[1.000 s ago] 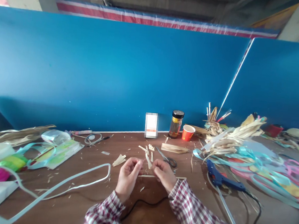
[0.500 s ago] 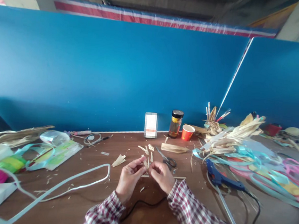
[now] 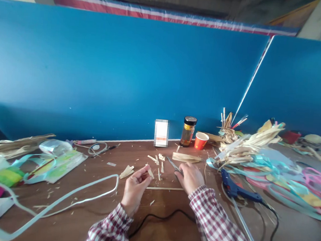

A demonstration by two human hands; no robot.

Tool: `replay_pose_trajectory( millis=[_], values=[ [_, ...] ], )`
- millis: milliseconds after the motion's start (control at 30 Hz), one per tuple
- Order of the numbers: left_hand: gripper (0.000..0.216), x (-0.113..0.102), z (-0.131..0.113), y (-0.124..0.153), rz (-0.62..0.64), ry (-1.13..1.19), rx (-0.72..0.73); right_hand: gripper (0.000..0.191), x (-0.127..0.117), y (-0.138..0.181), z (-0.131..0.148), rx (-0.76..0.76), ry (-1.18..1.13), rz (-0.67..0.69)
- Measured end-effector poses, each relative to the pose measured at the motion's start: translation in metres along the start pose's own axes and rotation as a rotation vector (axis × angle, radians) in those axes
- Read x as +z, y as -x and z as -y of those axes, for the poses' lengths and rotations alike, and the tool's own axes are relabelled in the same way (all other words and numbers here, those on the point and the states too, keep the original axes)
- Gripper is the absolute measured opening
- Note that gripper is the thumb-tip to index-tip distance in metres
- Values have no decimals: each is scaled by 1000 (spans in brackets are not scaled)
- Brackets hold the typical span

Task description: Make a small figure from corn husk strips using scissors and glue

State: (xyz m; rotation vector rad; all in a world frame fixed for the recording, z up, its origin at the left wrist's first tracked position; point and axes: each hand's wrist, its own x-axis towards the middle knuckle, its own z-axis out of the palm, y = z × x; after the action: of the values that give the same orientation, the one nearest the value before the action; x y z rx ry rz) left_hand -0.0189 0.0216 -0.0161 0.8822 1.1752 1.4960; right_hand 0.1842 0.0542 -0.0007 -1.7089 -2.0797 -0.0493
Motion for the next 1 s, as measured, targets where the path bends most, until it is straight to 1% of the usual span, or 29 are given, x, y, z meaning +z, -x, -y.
replay_pose_trajectory(
  millis=[133,200,267,367,467,600,667,767,833,900,1000],
  values=[
    [47,0,-1,0,17,2,4,1,5,-8,-6,32,42,192],
    [47,-1,0,-1,25,10,17,3,6,-10,-4,53,43,227],
    [47,-3,0,-3,24,31,27,4,6,-10,-2,79,39,226],
    [47,-7,-2,-7,0,68,29,7,7,-7,-1,102,1,200],
    [46,-9,-3,-11,-28,84,48,8,8,-3,-1,108,-95,169],
    [46,-10,-2,-13,-16,115,66,7,8,-2,-1,137,-164,155],
    [47,-10,-1,-14,-12,130,63,12,10,-3,-1,144,-245,95],
    [47,-10,0,-14,-20,135,53,23,17,-4,-3,107,-433,2],
    [48,-10,0,-13,-25,142,37,30,23,-2,-4,56,-529,-13],
    [46,-10,0,-13,-28,148,18,34,28,0,-4,17,-587,-31],
    [44,-9,-1,-11,-26,152,-17,36,31,1,-4,-3,-629,-74]
  ],
)
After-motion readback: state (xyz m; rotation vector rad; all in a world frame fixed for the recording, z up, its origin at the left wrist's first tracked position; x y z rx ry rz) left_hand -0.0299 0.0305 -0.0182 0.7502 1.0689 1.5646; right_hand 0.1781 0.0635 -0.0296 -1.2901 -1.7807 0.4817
